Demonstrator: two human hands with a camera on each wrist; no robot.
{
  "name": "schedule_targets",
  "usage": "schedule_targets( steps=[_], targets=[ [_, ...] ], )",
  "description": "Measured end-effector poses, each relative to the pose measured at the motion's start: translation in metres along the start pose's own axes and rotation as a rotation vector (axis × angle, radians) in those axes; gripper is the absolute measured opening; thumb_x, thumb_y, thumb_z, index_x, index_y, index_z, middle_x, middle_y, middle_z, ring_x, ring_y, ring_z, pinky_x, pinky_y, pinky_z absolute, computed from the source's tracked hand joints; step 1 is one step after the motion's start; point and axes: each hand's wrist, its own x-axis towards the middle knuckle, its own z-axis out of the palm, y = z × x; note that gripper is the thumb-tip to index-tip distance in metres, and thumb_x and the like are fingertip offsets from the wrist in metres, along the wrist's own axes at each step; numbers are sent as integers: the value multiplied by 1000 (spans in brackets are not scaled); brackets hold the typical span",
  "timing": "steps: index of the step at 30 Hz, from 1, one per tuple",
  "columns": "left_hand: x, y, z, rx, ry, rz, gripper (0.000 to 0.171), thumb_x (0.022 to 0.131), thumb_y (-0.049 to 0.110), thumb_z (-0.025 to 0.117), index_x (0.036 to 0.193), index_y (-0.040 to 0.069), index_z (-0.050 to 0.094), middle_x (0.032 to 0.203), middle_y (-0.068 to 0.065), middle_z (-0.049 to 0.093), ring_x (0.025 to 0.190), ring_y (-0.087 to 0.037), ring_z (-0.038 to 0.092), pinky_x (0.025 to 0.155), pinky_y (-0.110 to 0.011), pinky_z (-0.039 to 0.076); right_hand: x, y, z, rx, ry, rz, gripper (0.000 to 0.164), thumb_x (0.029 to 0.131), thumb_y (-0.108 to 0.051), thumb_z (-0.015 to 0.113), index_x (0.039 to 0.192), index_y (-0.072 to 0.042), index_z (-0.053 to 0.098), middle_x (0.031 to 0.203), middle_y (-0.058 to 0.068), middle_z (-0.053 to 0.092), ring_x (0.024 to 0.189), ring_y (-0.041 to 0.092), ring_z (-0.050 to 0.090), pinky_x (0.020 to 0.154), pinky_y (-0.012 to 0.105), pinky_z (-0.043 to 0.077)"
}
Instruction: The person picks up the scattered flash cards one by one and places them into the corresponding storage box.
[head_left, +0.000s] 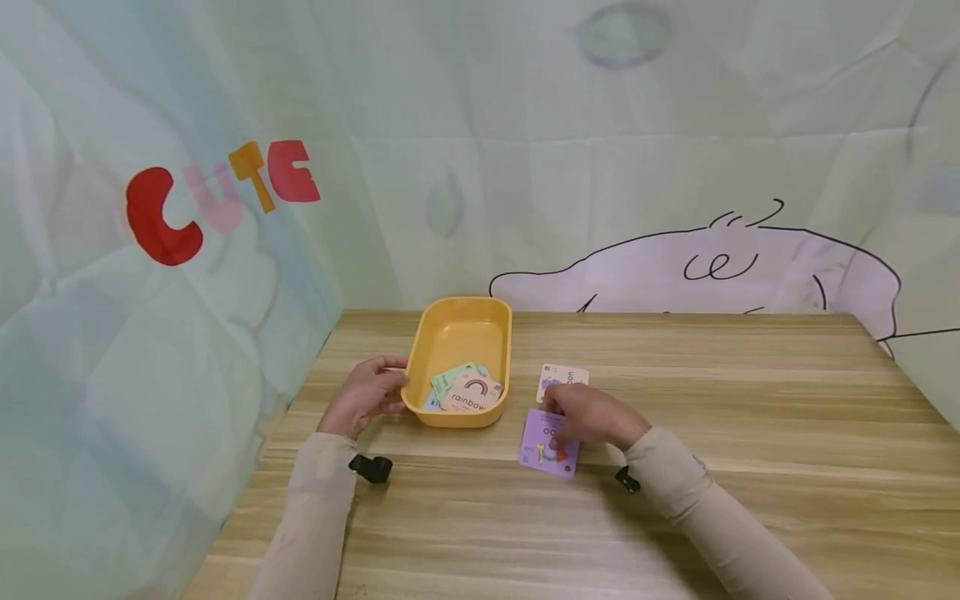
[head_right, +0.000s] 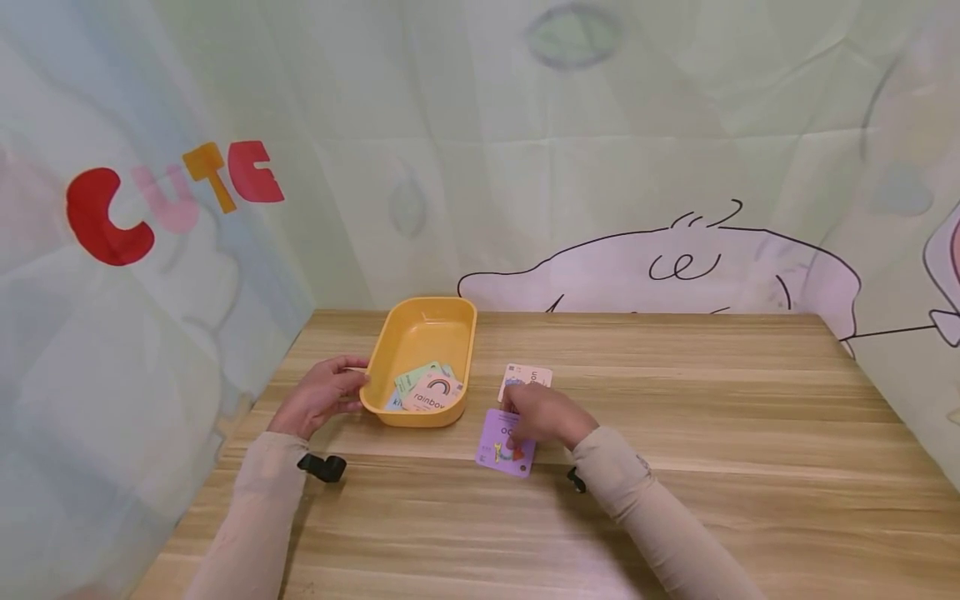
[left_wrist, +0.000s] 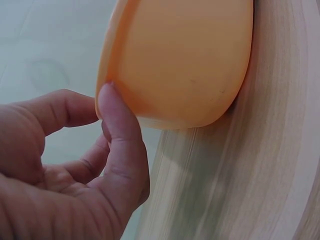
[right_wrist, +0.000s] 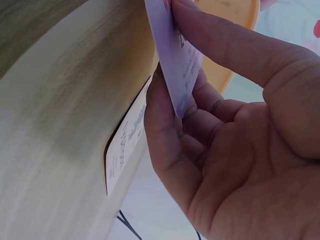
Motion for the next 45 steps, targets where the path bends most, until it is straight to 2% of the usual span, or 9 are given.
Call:
schedule_targets(
  steps=[6, 11, 24, 35, 45],
  targets=[
    [1, -1, 0, -2, 2, 8, 40, 101, 11, 59, 139, 2, 53, 122, -17, 62, 87, -18, 65, 69, -26, 60, 2, -1, 0, 10, -26, 22, 36, 75, -8, 88, 104, -9, 67, 96, 1, 63, 88, 18, 56, 86, 39, 50],
    [2, -2, 0, -5, 2, 10, 40, 101, 11, 58, 139, 2, 52, 123, -17, 61, 87, -19, 65, 68, -26, 60, 3, 1, 0, 20, -58, 22, 27, 80, -9, 85, 99, -12, 66, 92, -1, 62, 87, 18, 56, 82, 36, 49],
    [3, -3, 0, -9, 0, 15, 40, 101, 12, 58, 140, 2, 52, 122, -17, 62, 87, -18, 65, 68, -26, 60, 1, 8, -2, 106, -101, -80, 15, 91, -5, 73, 100, -10, 61, 89, 1, 62, 85, 18, 56, 74, 32, 48],
    [3, -3, 0, -9, 0, 12, 40, 101, 11, 59, 139, 2, 53, 119, -15, 62, 85, -17, 65, 67, -26, 60, -4, 6, -7, 104, -121, -163, 14, 90, -4, 71, 97, -8, 61, 88, 0, 61, 82, 14, 56, 71, 29, 48],
    [4, -2, 0, -14, 5, -11, 40, 100, 10, 59, 139, 3, 53, 114, -13, 61, 82, -16, 64, 66, -25, 60, -6, 5, -10, 82, -111, -182, 16, 87, -4, 73, 95, -9, 60, 85, -2, 58, 80, 14, 53, 68, 28, 46]
  ],
)
